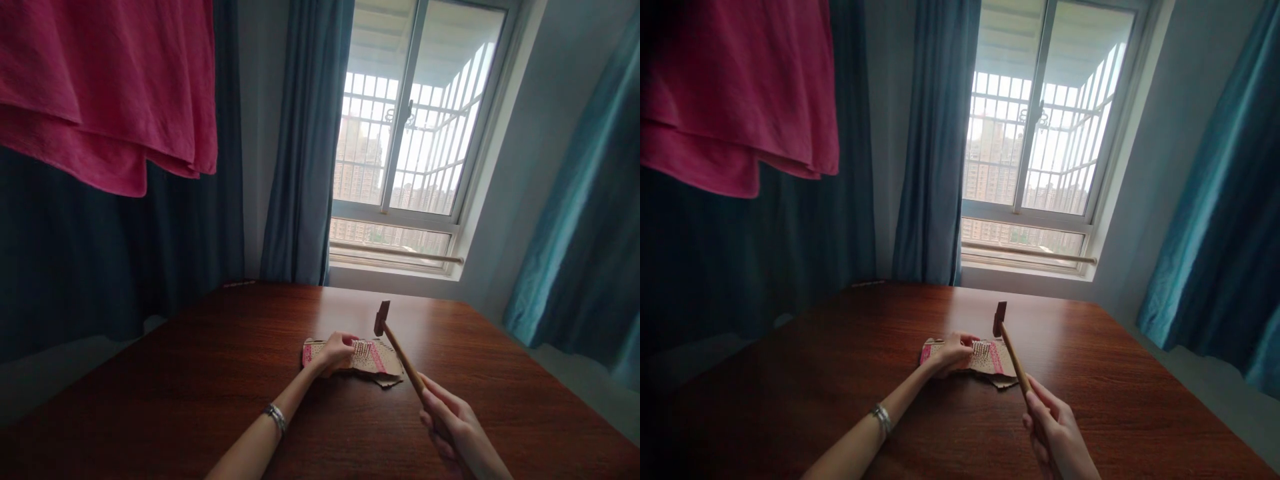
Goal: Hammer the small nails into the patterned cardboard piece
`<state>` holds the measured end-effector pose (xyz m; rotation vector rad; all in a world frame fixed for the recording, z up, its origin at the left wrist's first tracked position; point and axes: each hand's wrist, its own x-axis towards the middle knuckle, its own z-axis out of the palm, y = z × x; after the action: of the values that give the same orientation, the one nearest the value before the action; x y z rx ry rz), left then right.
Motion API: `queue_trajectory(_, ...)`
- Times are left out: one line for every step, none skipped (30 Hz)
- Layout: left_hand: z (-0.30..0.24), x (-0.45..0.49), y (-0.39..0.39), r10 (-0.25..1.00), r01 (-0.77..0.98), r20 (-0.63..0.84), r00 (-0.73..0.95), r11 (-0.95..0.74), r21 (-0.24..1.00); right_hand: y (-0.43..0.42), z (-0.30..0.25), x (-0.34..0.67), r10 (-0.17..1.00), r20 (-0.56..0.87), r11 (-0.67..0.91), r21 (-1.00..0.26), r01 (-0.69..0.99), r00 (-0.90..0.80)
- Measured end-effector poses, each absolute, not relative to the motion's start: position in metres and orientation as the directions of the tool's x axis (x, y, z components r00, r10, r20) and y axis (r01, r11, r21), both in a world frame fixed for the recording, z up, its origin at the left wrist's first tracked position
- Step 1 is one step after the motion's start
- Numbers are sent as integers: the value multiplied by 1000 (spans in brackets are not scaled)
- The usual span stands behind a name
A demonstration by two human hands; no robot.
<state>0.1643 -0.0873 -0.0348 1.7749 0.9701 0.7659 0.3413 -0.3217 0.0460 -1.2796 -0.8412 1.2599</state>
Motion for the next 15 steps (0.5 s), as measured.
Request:
queue_trajectory(-31,161,-85,878,253,113,466,-254,933,-321,44,341,968,-161,-124,-974,-187,195)
queue_trajectory(-27,159,-82,890,224,147,431,-263,938,-321,42,341,970,-130,-95,-981,-171,206)
queue_trajectory(-23,156,-80,904,196,174,392,-266,944,-320,40,340,972,-99,-67,-986,-153,215)
queue_trajectory(-17,153,-78,917,167,207,340,-276,947,-320,38,338,972,-68,-40,-991,-131,224)
queue_trajectory(-12,151,-77,929,144,242,279,-290,946,-319,36,335,971,-41,-17,-994,-106,234)
queue_trajectory(-6,148,-77,937,129,272,219,-304,944,-318,35,332,968,-19,1,-997,-80,249)
queue_trajectory(-1,147,-78,941,121,292,170,-314,941,-318,35,327,964,4,18,-999,-50,264)
queue_trajectory(5,145,-82,943,123,300,141,-317,940,-317,36,322,959,35,42,-999,-16,281)
queue_trajectory(10,144,-87,945,129,301,130,-317,940,-316,37,317,953,74,69,-997,25,295)
queue_trajectory(14,143,-95,944,136,299,136,-317,939,-314,38,311,945,121,103,-992,74,305)
queue_trajectory(18,142,-105,942,136,296,160,-318,938,-313,40,304,935,175,141,-982,129,308)
queue_trajectory(22,142,-116,937,126,290,194,-316,940,-312,42,297,925,228,175,-966,191,304)
queue_trajectory(24,142,-128,931,108,278,238,-309,945,-311,44,290,916,275,203,-946,254,293)
queue_trajectory(26,142,-141,917,74,271,292,-304,950,-309,45,282,908,314,223,-923,315,277)
queue_trajectory(26,141,-153,909,36,255,329,-282,959,-308,45,274,903,346,240,-897,370,254)
